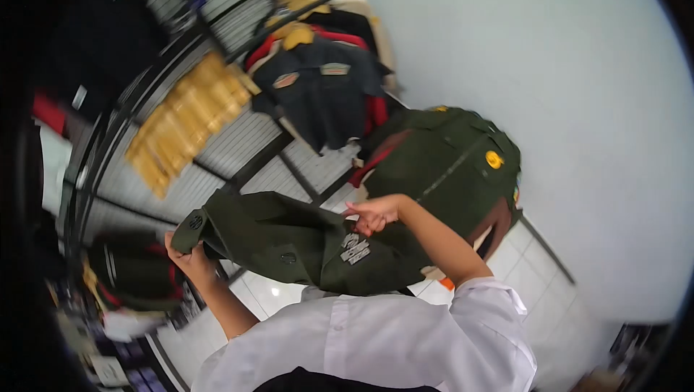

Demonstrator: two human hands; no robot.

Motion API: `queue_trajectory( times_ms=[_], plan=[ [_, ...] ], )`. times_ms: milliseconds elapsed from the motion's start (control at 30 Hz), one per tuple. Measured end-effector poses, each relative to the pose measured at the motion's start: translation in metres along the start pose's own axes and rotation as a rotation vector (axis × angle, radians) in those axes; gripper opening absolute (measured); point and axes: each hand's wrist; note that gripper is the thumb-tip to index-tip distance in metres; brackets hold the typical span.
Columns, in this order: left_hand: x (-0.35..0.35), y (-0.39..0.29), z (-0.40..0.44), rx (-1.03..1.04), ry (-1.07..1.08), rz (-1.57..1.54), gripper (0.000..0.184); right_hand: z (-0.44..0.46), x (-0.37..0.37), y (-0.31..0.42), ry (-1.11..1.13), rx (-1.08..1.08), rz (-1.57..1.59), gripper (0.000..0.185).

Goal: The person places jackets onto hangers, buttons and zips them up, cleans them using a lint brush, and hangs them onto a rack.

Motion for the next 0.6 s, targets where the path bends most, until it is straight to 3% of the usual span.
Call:
queue_trajectory(
  times_ms=[33, 67, 133, 167, 233, 367, 467, 533, 600],
  plan=[
    [-0.010, -0.009, -0.009, -0.001, -0.059, 0.030, 0.022, 0.018, 0.011, 0.003, 0.142, 0.036, -0.009, 0.055],
    [-0.011, -0.019, -0.014, 0.008, -0.156, -0.003, 0.021, 0.051, 0.037, 0.010, -0.085, 0.019, -0.073, 0.058],
    [-0.019, -0.034, -0.027, 0.022, -0.337, -0.061, 0.021, 0.137, 0.011, -0.002, -0.065, -0.025, -0.495, 0.062],
    [-0.035, -0.037, -0.034, 0.014, -0.384, -0.035, 0.021, 0.186, -0.011, -0.026, -0.038, -0.109, -0.491, 0.061],
    [-0.075, -0.043, -0.049, -0.055, -0.171, 0.094, 0.025, 0.243, -0.012, -0.048, 0.034, -0.167, -0.490, 0.060],
    [-0.152, -0.052, -0.079, -0.078, -0.459, 0.065, 0.034, 0.304, 0.076, -0.008, 0.253, 0.042, -0.176, 0.056],
    [-0.194, -0.057, -0.094, -0.067, -0.628, 0.036, 0.037, 0.353, 0.127, 0.000, 0.168, 0.262, -0.096, 0.052],
    [-0.216, -0.059, -0.103, -0.073, -0.729, -0.017, 0.039, 0.403, 0.154, -0.006, 0.191, 0.264, -0.105, 0.052],
    [-0.251, -0.061, -0.124, -0.115, -0.537, 0.025, 0.034, 0.466, 0.185, -0.009, 0.218, 0.228, -0.124, 0.050]
  ],
)
Point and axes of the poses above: each hand's wrist, its own z-axis towards the middle knuckle, its own x-axis out of the palm, y = z × x, and after that the axes turned 13 degrees about y, right-handed
